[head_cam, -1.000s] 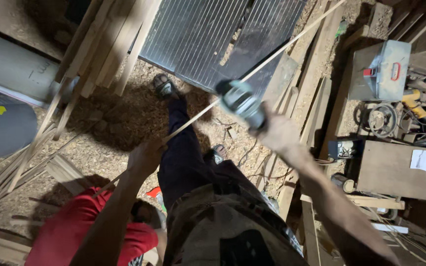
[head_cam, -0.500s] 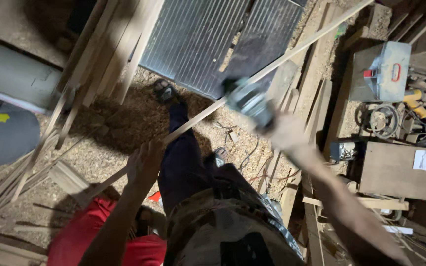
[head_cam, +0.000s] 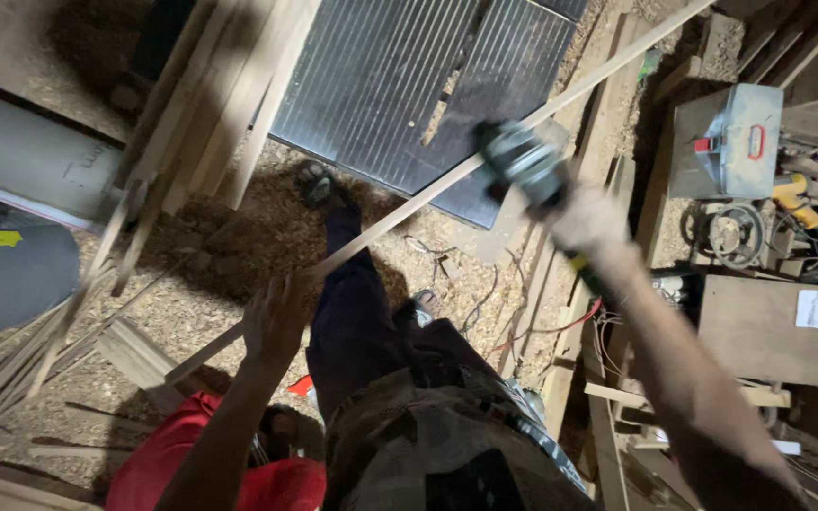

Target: The person sands the edge of a thin wooden strip with an angle grinder.

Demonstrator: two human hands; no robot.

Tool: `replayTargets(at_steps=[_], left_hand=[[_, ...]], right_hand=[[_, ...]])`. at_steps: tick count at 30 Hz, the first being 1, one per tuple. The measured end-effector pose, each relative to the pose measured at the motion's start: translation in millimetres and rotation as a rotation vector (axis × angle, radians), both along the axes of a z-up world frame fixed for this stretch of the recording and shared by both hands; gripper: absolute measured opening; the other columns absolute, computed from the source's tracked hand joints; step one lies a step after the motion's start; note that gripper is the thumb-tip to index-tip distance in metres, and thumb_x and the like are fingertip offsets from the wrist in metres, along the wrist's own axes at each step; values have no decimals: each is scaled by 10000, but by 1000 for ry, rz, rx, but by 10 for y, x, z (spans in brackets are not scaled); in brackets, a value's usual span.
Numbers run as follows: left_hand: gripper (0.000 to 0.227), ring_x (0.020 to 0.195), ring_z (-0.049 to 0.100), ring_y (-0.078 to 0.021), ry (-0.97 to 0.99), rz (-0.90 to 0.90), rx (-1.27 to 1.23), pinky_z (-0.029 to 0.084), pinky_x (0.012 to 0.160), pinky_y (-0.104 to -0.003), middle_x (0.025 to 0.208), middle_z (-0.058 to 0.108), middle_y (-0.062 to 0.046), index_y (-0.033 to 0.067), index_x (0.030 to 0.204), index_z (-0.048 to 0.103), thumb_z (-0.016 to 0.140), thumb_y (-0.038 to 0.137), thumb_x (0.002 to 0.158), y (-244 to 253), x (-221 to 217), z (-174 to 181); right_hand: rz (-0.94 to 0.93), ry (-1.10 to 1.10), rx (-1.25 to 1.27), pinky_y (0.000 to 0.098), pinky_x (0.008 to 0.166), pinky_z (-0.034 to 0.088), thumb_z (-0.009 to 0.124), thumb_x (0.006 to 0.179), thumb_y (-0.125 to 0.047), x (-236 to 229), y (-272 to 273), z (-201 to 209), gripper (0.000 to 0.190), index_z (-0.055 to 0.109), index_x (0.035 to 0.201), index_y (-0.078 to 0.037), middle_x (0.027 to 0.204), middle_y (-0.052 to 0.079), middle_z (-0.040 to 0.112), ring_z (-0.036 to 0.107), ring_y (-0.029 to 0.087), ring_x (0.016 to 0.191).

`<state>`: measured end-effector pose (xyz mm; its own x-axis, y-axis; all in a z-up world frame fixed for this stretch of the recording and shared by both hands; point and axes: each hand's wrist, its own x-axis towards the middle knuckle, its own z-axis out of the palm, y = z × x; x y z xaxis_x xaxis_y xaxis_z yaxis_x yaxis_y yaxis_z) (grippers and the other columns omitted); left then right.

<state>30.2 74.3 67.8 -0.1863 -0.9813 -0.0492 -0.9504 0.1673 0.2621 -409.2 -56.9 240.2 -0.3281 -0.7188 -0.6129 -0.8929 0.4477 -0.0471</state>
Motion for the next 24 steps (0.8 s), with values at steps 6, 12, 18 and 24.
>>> replayTargets(at_steps=[6,12,18,24], left_hand=[[502,920,679,-359,-137,-19,-71,535,727,-523,1013,685,-128,109,1387,575,629,187,894,220,456,-17],[674,826,681,-444,157,-22,60,543,692,-565,958,708,-201,95,1473,502,676,332,867,-331,-41,137],[529,805,696,-481,343,-56,115,534,674,-605,923,731,-235,172,1404,558,659,372,925,-1159,-1493,-22],[259,782,721,-436,198,-30,193,529,680,-588,831,734,-193,202,1221,647,622,376,1031,-913,-1413,-32]], right_hand=[[-235,-343,-591,364,789,566,869,779,-224,-981,-143,-275,755,504,1408,-21,1146,169,711,689,225,894],[-525,-688,-718,328,800,593,735,791,-76,-1176,681,-446,661,524,1416,-34,1127,108,698,691,199,901],[-642,-787,-727,377,812,618,707,785,-103,-1030,1277,-513,667,482,1405,1,1086,150,700,719,234,899],[-404,-537,-663,408,869,599,784,741,-154,-797,1469,-399,742,468,1393,10,1140,185,691,702,248,963]])
